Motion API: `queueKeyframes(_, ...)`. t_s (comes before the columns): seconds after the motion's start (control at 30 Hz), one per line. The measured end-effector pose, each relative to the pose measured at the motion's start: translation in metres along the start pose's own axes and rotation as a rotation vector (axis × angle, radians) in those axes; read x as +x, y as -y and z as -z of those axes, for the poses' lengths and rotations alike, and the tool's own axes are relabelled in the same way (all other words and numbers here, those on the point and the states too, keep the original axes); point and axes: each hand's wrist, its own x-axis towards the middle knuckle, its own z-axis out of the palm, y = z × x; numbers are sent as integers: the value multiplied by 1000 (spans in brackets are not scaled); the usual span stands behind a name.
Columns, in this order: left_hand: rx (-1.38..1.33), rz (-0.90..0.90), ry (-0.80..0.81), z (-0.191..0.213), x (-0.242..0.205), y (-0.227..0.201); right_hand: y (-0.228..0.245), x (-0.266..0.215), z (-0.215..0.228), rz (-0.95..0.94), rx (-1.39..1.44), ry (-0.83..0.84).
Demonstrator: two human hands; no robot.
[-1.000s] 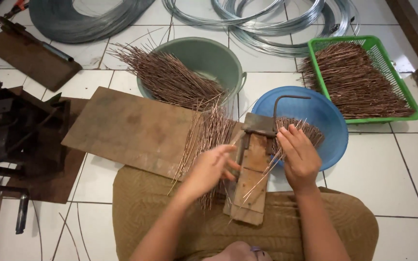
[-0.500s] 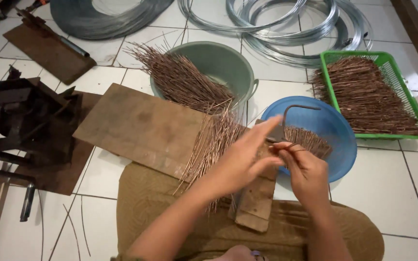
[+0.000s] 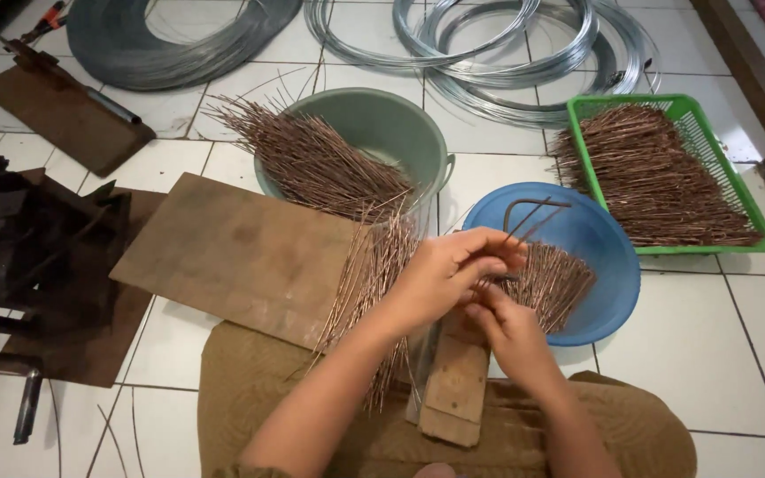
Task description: The person is sorting and processing thin metal rods by picking them up from a bucket and placing them into a manual jig or sorting containers.
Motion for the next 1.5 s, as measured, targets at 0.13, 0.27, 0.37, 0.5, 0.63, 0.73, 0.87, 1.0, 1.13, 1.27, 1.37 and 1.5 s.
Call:
queueKeyframes(0.13, -88, 221, 29, 3, 2, -14, -3, 5, -6, -55, 5, 42)
queueKeyframes(0.27, -76, 285, -62, 6, -1, -11, 22, 2, 8, -181, 218, 176)
queueKeyframes(0.37, -312, 412, -153, 8, -7, -9, 31, -11, 26, -249, 518, 408)
queueKeyframes(0.5, -546, 545, -178, 9, -23, -12, 24, -22, 37, -246, 746, 642)
queueKeyframes(0.63, -570, 536, -149, 10, -34, -7, 26, -24, 32, -287, 721, 657)
queueKeyframes(0.73, -518, 543, -163, 10, -37, -9, 26, -24, 30, -316, 705, 671)
queueKeyframes(0.87, -506, 566, -160, 11, -37, -12, 26, -23, 29, -358, 687, 657)
queueKeyframes(1.0, -503, 577, -165, 10, -37, -9, 25, -22, 29, -335, 677, 655)
queueKeyframes(1.13, -522, 553, -154, 9, -36, -3, 21, -22, 29, -323, 696, 645)
queueKeyframes(1.27, -543, 567, -175, 9, -32, 5, 14, -19, 31, -284, 681, 650)
queueKeyframes(1.37, -575, 586, -188, 5, -37, 9, 13, -26, 32, -280, 727, 655)
queueKeyframes(1.5, -567, 591, -197, 6, -33, 6, 17, -22, 33, -267, 737, 655)
